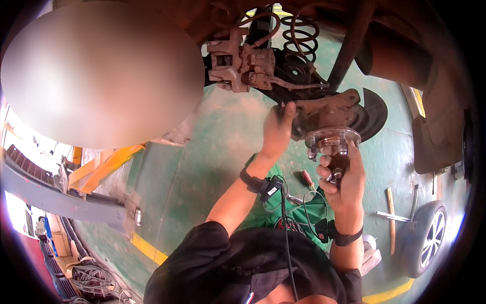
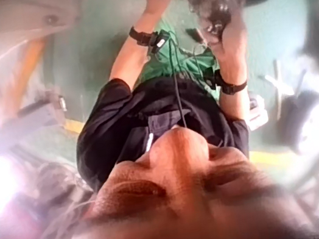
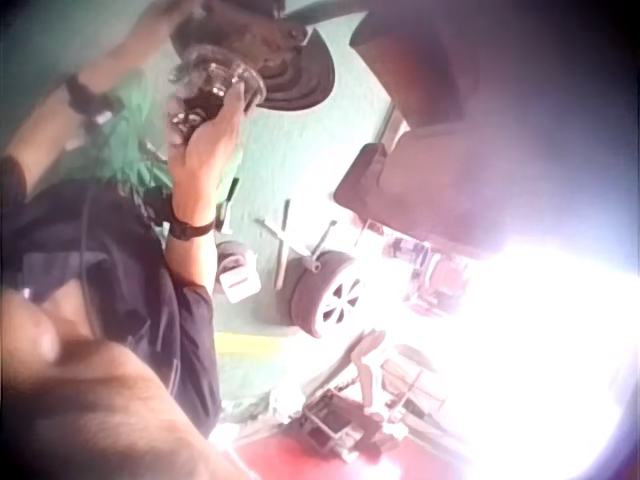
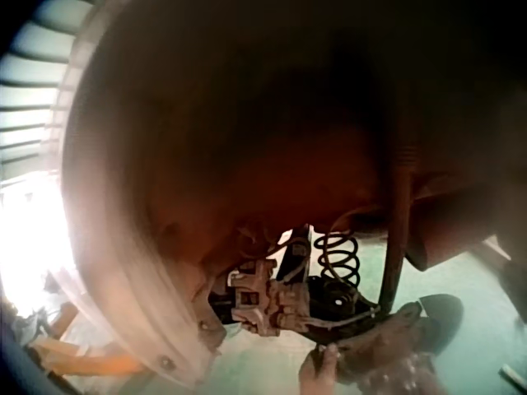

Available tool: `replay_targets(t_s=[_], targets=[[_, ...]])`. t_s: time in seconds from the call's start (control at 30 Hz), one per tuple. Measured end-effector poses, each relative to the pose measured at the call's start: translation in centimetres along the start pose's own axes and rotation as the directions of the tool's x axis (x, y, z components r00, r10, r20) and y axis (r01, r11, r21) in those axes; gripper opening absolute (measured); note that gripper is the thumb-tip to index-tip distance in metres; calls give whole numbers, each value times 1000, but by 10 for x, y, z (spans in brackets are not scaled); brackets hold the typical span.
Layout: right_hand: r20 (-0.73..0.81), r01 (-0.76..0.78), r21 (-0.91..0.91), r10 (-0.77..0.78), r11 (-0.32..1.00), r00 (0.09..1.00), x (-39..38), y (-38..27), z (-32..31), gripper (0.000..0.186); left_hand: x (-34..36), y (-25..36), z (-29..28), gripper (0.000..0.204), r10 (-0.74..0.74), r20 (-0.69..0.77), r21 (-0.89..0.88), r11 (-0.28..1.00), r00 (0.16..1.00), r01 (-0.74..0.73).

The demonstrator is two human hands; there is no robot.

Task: The person works on a car's wheel hub and brake assembly, handling a transparent plastic component and then mounting a brake rotor onto the wheel studs by hand.

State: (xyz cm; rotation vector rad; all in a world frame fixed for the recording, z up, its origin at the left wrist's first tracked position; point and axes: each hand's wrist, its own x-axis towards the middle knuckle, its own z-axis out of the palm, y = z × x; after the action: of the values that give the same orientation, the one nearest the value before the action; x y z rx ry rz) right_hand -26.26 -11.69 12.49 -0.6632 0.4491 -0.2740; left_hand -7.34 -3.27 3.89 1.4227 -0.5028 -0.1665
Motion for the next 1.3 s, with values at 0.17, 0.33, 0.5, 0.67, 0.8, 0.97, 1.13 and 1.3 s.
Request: replay_targets(t_s=[0.17, 0.33, 0.5, 0.67, 0.8, 0.97, 1.13, 1.3], targets=[[-110, 130, 61, -122, 990, 986, 1, -6, -16, 36, 5, -5, 0, 61, 98, -44, 84, 992, 994, -94], [-21, 4, 43, -3, 999, 1000, 7, -4, -7, 37, 1, -2, 4, 48, 4, -65, 26, 1000, 998, -3], [-68, 67, 108, -59, 992, 996, 2, -8, -9, 38, 4, 0, 5, 47, 16, -28, -4, 1000, 999, -17], [28, -70, 65, 68, 995, 997, 7, -10, -8, 42, 1, 3, 4, 47, 22, -34, -43, 999, 999, -24], [-35, 80, 94, -77, 992, 996, 3, -8, -18, 42, 3, -4, 4, 51, 72, -48, -15, 997, 996, -72], [-2, -50, 38, 50, 998, 999, 5, -6, -3, 43, 4, -7, 5, 52, 98, -70, -43, 994, 993, -101], [-18, 68, 107, -66, 992, 998, 3, -7, -12, 37, 5, -8, 9, 54, 87, -74, -63, 994, 993, -91], [3, 80, 87, -81, 993, 997, 5, -7, -9, 24, 4, -5, 6, 52, 78, -51, -47, 996, 996, -81]])
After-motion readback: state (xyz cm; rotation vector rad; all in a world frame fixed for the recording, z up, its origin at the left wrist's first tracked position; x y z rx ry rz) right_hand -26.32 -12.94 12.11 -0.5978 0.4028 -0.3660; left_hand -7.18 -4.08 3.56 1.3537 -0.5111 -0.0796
